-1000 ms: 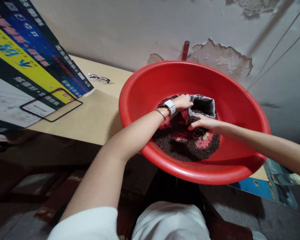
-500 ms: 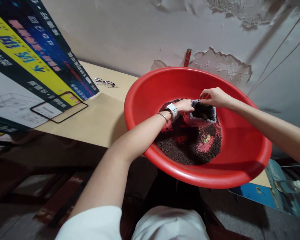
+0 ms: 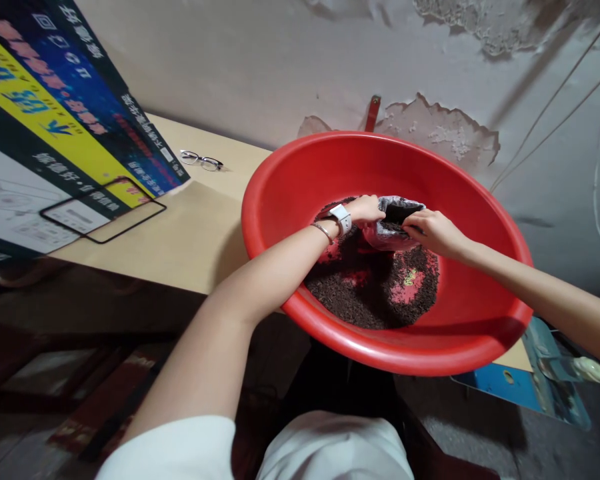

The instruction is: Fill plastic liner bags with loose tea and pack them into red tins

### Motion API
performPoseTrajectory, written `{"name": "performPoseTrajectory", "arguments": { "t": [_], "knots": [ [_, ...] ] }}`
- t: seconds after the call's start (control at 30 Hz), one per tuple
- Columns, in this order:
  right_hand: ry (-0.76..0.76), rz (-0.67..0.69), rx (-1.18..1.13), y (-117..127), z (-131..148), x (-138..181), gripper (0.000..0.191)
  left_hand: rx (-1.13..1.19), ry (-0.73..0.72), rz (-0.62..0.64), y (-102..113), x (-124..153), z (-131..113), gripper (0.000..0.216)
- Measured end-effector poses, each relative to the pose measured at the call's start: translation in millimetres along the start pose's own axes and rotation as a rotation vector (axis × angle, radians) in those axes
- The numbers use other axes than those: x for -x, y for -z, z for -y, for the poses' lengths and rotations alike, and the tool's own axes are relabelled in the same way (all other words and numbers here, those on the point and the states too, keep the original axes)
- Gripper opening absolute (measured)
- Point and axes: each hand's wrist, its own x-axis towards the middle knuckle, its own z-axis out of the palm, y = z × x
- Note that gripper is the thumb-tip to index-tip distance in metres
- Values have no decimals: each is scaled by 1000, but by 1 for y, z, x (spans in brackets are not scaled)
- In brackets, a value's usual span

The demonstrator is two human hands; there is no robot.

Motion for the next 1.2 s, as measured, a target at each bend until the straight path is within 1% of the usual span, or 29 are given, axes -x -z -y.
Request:
{"name": "performPoseTrajectory", "arguments": {
  "t": [0.07, 0.13, 0.17, 0.23, 0.3, 0.4, 0.47, 0.5, 0.57, 0.6, 0.63, 0.7, 0.73, 0.77, 0.83, 0.87, 0.9, 0.97, 1.0, 1.03, 1.07, 1.1, 1.13, 1.17, 1.2],
  "knots": [
    [-37, -44, -57, -1, 2, -1, 18, 8, -6, 7, -1, -1, 1, 31],
    [-54, -46, -144, -10, 8, 1, 20, 6, -23, 4, -1, -1, 2, 30],
    [-48, -17, -195, -17, 12, 3, 20, 4, -29, 5, -1, -1, 2, 30],
    [-10, 102, -281, -34, 21, 8, 18, 2, -36, 10, 0, 1, 1, 31],
    [23, 259, -318, -52, 29, 15, 20, -5, -36, 7, 0, 2, 0, 32],
    [40, 443, -290, -72, 37, 24, 33, -17, -25, 4, 1, 3, 0, 35],
    [31, 537, -262, -78, 41, 26, 42, -31, -23, 5, 1, 2, 0, 35],
    [11, 584, -243, -80, 43, 27, 40, -38, -26, 5, 1, 2, 0, 35],
    [-91, 655, -154, -81, 48, 27, 25, -50, -24, 5, 1, 2, 0, 34],
    [-121, 677, -102, -81, 50, 26, 24, -56, -18, 4, 1, 2, 0, 34],
    [-109, 685, -60, -82, 52, 26, 25, -63, -12, 1, 1, 2, -1, 35],
    [-20, 671, -26, -84, 57, 25, 20, -79, -3, -8, 2, 3, -2, 35],
    [6, 660, -29, -86, 58, 25, 22, -79, 0, -6, 2, 4, -3, 35],
    [-7, 653, -20, -89, 59, 26, 24, -71, 3, 1, 2, 4, -3, 36],
    [-100, 635, 51, -95, 60, 26, 26, -41, 8, 21, 2, 6, -4, 37],
    [-106, 627, 73, -98, 59, 26, 26, -29, 10, 28, 2, 6, -4, 38],
    [-67, 608, 58, -101, 58, 26, 22, -25, 14, 30, 1, 6, -4, 39],
    [34, 549, -93, -105, 56, 24, 15, -39, 17, 22, 1, 7, -5, 39],
    [23, 526, -210, -105, 56, 23, 15, -47, 18, 19, 1, 7, -5, 40],
    [-58, 508, -329, -104, 56, 21, 15, -54, 18, 19, 1, 7, -5, 40],
    [-184, 502, -451, -103, 57, 19, 24, -60, 18, 18, 1, 7, -5, 40],
    [-324, 511, -588, -100, 58, 16, 39, -65, 18, 20, 1, 7, -5, 40],
    [-454, 536, -756, -96, 60, 13, 52, -66, 16, 23, 2, 7, -6, 41],
    [-554, 568, -956, -91, 61, 10, 58, -66, 17, 27, 2, 7, -6, 41],
    [-621, 599, -1175, -86, 63, 8, 58, -67, 18, 31, 2, 7, -6, 41]
  ]
}}
